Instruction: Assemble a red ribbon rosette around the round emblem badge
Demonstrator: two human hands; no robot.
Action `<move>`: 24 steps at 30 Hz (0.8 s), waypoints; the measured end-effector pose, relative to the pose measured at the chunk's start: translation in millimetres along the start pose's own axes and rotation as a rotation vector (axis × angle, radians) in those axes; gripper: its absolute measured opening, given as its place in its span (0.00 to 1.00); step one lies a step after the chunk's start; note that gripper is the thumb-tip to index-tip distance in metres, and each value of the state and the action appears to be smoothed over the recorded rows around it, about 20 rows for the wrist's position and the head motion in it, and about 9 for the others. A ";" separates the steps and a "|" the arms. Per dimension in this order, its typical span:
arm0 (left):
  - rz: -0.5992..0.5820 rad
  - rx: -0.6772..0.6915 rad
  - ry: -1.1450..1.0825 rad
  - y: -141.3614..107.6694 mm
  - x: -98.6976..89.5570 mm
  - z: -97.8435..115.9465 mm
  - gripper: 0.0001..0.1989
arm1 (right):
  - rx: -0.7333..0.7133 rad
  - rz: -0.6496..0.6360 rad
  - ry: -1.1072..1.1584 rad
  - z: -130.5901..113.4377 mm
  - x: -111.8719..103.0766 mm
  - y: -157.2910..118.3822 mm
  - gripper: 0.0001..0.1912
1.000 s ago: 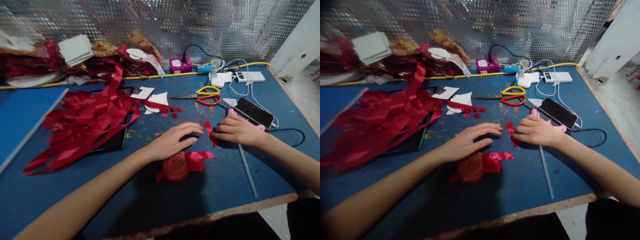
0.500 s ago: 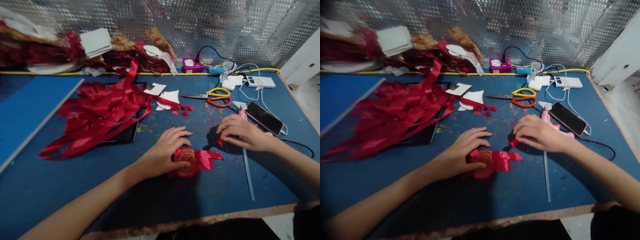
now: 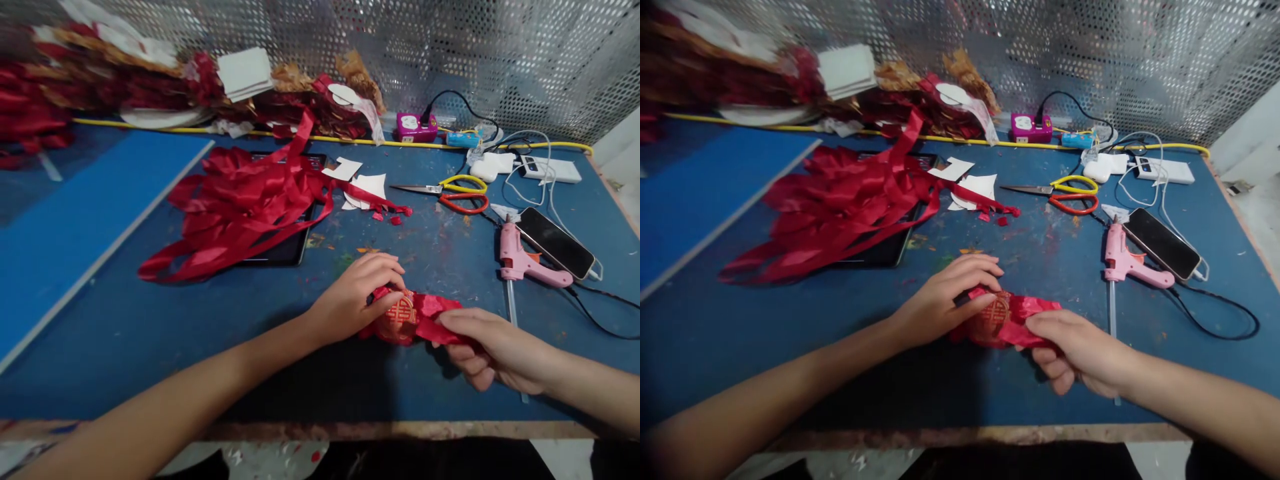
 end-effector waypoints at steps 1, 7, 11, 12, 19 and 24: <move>-0.017 0.003 0.003 -0.3 0.9 -0.8 0.07 | -0.010 0.026 -0.030 0.7 -1.6 -0.6 0.18; -0.074 -0.015 -0.002 -1.0 3.6 -2.7 0.09 | -0.186 0.094 -0.358 8.1 -10.9 5.8 0.22; -0.111 -0.018 -0.015 -1.8 2.5 -2.7 0.08 | -0.342 0.123 -0.691 9.0 -11.2 8.6 0.17; -0.123 -0.020 -0.016 -2.0 2.3 -2.7 0.08 | -0.349 0.132 -0.736 8.8 -10.7 9.0 0.16; -0.163 -0.025 -0.013 -2.8 2.5 -1.2 0.09 | -0.258 0.135 -0.683 7.2 -9.5 13.5 0.13; -0.168 0.003 0.020 -2.8 2.9 -1.0 0.09 | -0.183 0.143 -0.635 3.6 -8.3 15.4 0.11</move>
Point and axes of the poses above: each hand's wrist, its own y-axis towards the middle knuckle, its own x-axis out of the palm, z = x × y, the point moved 2 cm from there along y, towards the middle knuckle, and after that the axes turned 2 degrees about y, right-handed, at the moved point
